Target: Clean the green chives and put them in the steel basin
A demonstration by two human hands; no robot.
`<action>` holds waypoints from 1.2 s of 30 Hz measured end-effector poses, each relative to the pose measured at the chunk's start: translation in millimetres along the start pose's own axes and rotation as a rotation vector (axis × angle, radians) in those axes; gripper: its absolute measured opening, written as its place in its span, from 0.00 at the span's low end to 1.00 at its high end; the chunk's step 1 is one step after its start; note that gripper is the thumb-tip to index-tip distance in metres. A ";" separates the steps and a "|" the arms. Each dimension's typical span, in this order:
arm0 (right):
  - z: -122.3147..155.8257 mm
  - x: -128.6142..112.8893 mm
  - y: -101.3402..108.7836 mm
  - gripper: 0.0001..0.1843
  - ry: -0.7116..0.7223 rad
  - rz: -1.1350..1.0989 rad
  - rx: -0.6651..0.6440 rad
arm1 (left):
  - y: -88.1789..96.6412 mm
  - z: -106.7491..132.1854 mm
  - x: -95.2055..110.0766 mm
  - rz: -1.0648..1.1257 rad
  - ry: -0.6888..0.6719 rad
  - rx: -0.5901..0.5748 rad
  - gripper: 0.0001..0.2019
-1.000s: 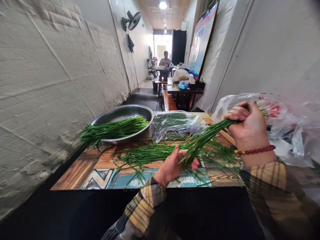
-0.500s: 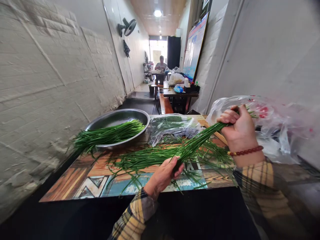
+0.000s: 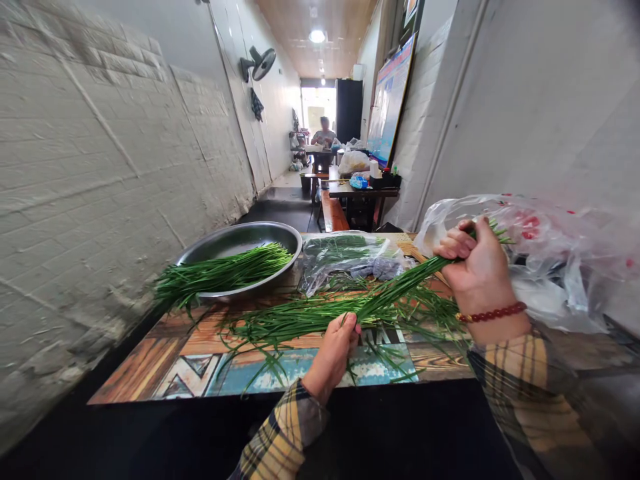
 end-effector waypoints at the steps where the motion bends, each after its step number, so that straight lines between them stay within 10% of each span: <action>1: 1.1 -0.2 0.3 0.23 0.004 0.002 0.003 | -1.3 -1.8 0.0 0.060 -0.003 0.021 0.25; 9: 5.5 -5.7 0.6 0.22 0.057 -0.001 0.008 | -8.5 -15.1 14.3 0.327 -0.062 0.087 0.24; 20: -2.2 -7.3 10.8 0.22 0.007 -0.057 0.045 | 10.1 -13.9 36.6 0.002 -0.208 0.203 0.19; 28: -11.3 -40.1 18.4 0.21 0.143 -0.119 0.042 | 68.4 -38.1 41.5 0.048 -0.172 0.444 0.16; 36: -21.2 -29.9 26.7 0.21 0.095 -0.184 0.104 | 53.3 -55.2 80.3 -0.680 -0.530 0.505 0.07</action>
Point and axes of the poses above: each hand's wrist, its own z-axis away from the middle knuckle, its own y-axis out of the back of the hand, x = y × z, the point moved 2 cm from there along -z, towards the middle knuckle, and after that the axes turned 10 degrees about -z, right-handed, at the moved point
